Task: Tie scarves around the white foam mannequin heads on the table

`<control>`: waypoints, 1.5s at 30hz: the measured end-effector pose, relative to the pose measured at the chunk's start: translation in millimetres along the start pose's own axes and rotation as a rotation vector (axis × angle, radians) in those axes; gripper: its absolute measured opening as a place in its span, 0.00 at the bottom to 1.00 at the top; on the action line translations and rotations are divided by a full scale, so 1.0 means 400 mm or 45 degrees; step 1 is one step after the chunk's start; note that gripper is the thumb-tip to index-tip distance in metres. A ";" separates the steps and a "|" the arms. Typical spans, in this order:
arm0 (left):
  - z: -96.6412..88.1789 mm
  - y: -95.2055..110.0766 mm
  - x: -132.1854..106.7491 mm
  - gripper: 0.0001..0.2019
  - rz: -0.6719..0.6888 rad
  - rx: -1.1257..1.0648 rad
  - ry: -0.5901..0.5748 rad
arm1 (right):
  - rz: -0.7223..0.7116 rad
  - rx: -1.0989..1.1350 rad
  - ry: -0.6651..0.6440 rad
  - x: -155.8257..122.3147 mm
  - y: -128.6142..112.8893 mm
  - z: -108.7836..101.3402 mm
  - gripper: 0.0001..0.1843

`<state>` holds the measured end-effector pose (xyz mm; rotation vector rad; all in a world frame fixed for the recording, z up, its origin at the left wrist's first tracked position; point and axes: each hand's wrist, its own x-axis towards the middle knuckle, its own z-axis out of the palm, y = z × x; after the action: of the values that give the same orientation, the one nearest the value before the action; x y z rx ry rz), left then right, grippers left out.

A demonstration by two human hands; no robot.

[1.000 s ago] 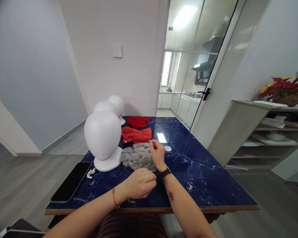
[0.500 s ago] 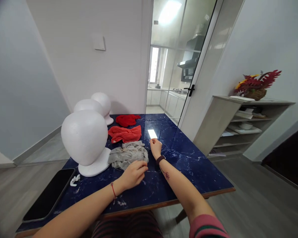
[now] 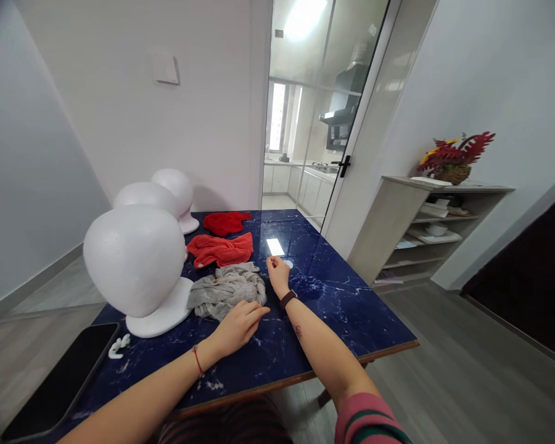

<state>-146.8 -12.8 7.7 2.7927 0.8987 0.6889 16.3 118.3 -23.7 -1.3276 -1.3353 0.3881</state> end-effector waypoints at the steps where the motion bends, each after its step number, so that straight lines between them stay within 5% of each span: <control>1: -0.001 0.000 0.000 0.16 0.009 0.005 -0.020 | 0.033 0.043 0.009 0.004 0.003 0.000 0.15; 21: -0.016 0.006 -0.002 0.15 0.134 0.096 -0.191 | 0.771 1.044 0.126 0.055 0.029 -0.060 0.04; 45: -0.022 0.009 -0.004 0.10 0.166 0.123 -0.232 | 1.026 1.308 -0.046 0.006 -0.021 -0.048 0.06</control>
<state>-150.1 -16.9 15.8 2.9614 0.7405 0.4072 29.3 108.9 -10.0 -0.8773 -0.3865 1.4243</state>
